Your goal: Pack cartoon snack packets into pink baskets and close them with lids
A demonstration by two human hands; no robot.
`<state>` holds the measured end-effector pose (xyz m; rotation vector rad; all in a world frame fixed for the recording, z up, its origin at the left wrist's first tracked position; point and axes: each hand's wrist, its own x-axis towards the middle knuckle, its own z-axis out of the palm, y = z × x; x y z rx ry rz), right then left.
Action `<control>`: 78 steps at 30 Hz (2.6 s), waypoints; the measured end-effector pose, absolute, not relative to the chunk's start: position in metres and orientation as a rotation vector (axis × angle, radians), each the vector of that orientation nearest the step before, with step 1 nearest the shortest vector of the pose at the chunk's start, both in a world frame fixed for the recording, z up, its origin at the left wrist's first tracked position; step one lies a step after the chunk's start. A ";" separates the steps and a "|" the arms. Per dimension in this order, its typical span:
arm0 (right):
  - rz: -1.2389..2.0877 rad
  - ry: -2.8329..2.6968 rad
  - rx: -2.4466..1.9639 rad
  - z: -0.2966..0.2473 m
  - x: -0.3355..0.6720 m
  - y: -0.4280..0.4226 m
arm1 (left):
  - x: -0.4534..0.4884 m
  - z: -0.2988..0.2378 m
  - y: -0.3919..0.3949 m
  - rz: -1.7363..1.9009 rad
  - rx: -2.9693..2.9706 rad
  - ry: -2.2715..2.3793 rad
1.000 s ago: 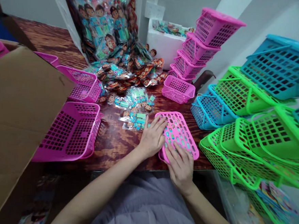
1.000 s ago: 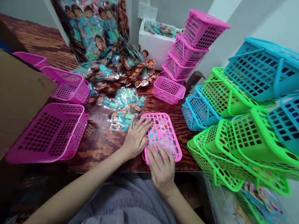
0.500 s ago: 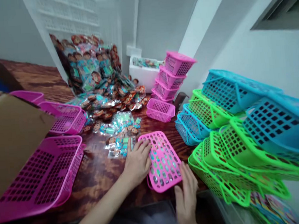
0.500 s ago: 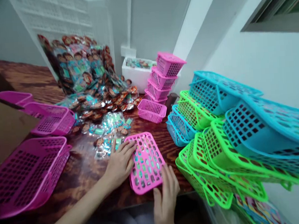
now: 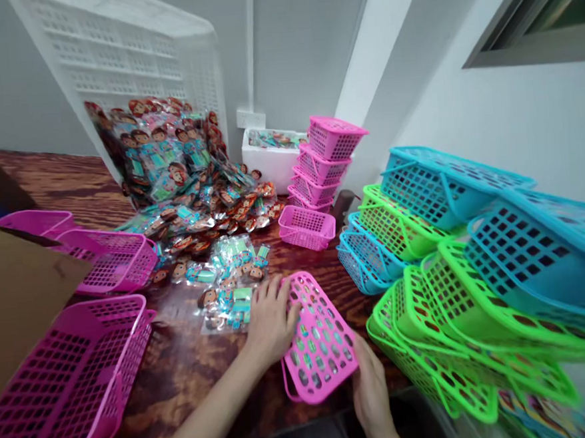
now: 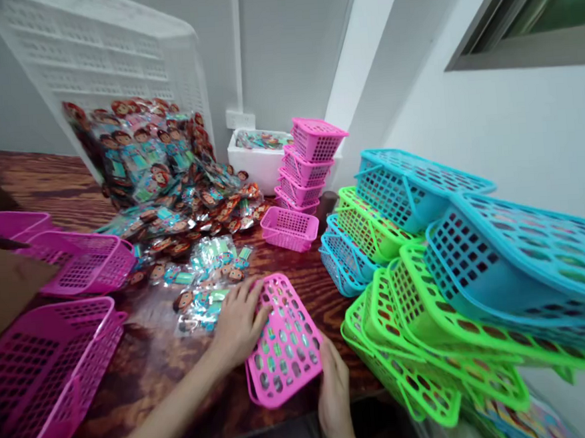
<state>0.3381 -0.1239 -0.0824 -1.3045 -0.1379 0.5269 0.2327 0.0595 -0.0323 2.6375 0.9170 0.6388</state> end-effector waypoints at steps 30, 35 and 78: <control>0.737 -0.790 -1.909 -0.037 0.407 -0.060 | 0.319 -0.021 0.144 0.213 2.278 0.509; 0.895 -0.791 -1.820 -0.034 0.416 -0.036 | 0.322 -0.022 0.144 0.143 2.280 0.476; 0.343 -0.198 -1.548 -0.054 0.375 -0.078 | 0.274 0.005 0.124 0.150 2.600 0.775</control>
